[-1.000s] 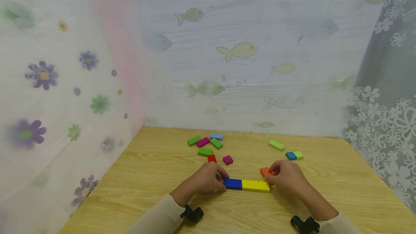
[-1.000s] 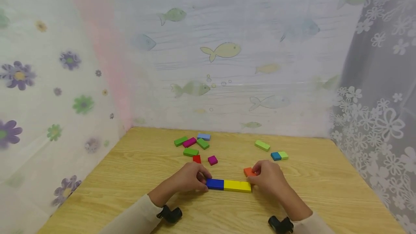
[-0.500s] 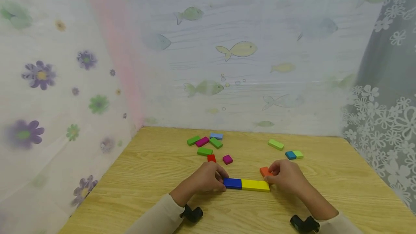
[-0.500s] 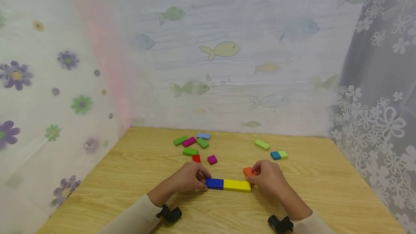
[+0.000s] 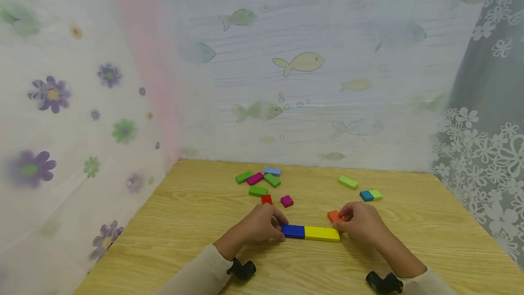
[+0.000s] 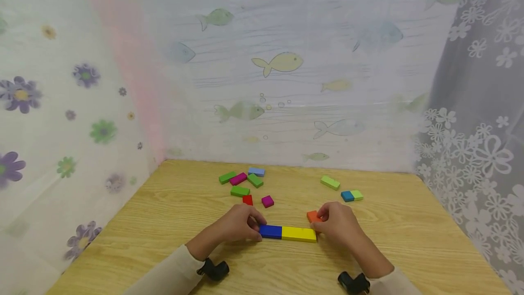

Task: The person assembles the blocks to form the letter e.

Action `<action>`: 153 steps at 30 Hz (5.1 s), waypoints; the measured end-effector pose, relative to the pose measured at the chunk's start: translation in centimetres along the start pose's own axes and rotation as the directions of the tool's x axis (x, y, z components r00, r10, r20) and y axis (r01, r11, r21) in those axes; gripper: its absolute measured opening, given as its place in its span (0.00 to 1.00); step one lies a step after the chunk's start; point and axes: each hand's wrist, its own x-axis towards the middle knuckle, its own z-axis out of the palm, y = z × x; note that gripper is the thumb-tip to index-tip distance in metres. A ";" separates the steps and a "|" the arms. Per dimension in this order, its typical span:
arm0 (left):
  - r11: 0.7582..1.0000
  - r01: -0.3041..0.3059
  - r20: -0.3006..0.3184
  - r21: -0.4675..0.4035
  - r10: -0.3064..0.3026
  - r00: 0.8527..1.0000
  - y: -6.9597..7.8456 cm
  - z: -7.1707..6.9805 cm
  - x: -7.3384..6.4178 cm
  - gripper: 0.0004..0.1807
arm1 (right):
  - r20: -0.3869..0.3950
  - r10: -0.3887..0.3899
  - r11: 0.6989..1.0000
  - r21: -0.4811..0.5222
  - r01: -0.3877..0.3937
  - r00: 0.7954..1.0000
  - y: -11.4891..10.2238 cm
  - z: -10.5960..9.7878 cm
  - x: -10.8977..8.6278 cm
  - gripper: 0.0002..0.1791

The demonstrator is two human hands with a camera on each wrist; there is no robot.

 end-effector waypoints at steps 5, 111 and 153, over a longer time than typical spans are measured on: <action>1.000 0.008 0.001 0.001 -0.008 1.000 0.1 0.0 -0.1 0.16 | 0.000 0.008 1.000 -0.009 -0.008 1.000 0.0 0.0 0.0 0.19; 1.000 -0.005 -0.004 0.000 0.005 1.000 -0.1 0.0 0.1 0.16 | -0.127 -0.072 0.993 -0.099 0.060 0.989 2.2 -3.1 4.7 0.22; 1.000 -0.003 -0.001 -0.005 0.003 1.000 -0.3 -0.1 0.3 0.16 | -0.073 0.067 0.990 -0.122 -0.075 0.995 5.8 -3.6 9.4 0.28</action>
